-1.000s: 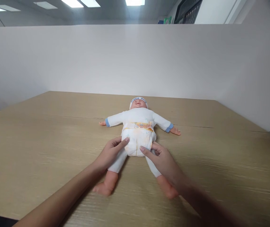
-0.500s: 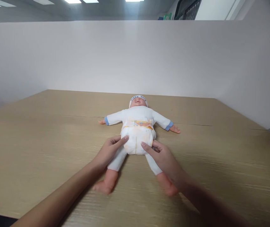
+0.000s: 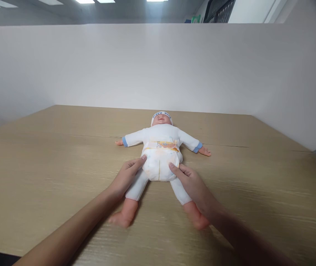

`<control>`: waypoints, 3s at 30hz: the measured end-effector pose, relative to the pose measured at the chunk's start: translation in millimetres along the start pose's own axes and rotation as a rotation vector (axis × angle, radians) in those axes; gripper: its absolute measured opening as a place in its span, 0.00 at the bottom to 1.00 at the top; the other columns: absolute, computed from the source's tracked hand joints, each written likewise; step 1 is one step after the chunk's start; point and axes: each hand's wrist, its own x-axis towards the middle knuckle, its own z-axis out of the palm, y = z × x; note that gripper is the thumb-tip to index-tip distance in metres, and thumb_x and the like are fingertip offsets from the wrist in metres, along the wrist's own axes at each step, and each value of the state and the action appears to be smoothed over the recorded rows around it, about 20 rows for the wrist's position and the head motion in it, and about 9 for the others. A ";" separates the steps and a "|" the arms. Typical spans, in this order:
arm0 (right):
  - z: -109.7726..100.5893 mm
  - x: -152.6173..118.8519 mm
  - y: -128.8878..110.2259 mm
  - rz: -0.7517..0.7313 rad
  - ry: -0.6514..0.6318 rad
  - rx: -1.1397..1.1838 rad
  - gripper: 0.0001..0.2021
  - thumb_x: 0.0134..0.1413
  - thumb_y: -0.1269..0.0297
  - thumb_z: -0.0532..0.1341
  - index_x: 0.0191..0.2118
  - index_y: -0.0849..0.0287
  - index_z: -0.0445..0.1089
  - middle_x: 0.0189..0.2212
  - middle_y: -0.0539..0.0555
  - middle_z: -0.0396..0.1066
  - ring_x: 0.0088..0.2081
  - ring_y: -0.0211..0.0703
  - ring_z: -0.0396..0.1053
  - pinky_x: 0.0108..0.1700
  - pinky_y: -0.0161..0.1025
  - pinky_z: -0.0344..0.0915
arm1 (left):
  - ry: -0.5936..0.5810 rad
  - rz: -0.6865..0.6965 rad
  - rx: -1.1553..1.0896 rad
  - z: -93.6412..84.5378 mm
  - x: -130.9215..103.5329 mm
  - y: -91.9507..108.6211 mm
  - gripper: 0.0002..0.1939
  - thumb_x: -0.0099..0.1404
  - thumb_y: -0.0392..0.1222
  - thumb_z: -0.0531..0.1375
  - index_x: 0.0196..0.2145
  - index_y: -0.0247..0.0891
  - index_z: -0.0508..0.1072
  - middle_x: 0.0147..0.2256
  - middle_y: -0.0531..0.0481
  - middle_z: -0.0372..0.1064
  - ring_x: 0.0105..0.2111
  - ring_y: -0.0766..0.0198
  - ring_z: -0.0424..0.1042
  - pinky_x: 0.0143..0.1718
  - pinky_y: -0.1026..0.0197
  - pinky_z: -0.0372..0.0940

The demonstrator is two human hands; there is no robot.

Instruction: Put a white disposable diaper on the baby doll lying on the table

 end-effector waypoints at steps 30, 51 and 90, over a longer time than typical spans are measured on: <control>-15.4 -6.1 14.6 -0.462 0.216 -0.582 0.13 0.64 0.49 0.68 0.36 0.53 0.79 0.43 0.56 0.73 0.48 0.54 0.72 0.54 0.50 0.68 | -0.263 0.135 0.039 -27.0 7.2 -0.4 0.21 0.69 0.59 0.70 0.48 0.39 0.81 0.45 0.44 0.82 0.42 0.57 0.78 0.46 0.57 0.70; -41.4 25.5 41.5 -0.578 0.264 -0.714 0.25 0.76 0.52 0.53 0.72 0.53 0.64 0.71 0.61 0.67 0.72 0.57 0.61 0.75 0.62 0.55 | 0.242 0.649 0.710 -52.4 19.3 -13.6 0.25 0.81 0.59 0.52 0.44 0.42 0.83 0.46 0.46 0.84 0.50 0.52 0.79 0.57 0.50 0.68; -73.4 109.3 47.1 -0.403 0.449 -0.811 0.24 0.68 0.43 0.57 0.55 0.58 0.73 0.49 0.66 0.78 0.51 0.64 0.74 0.53 0.55 0.68 | 0.530 0.392 1.380 -41.1 119.1 -0.8 0.24 0.75 0.57 0.54 0.51 0.34 0.76 0.48 0.30 0.80 0.52 0.34 0.74 0.55 0.40 0.60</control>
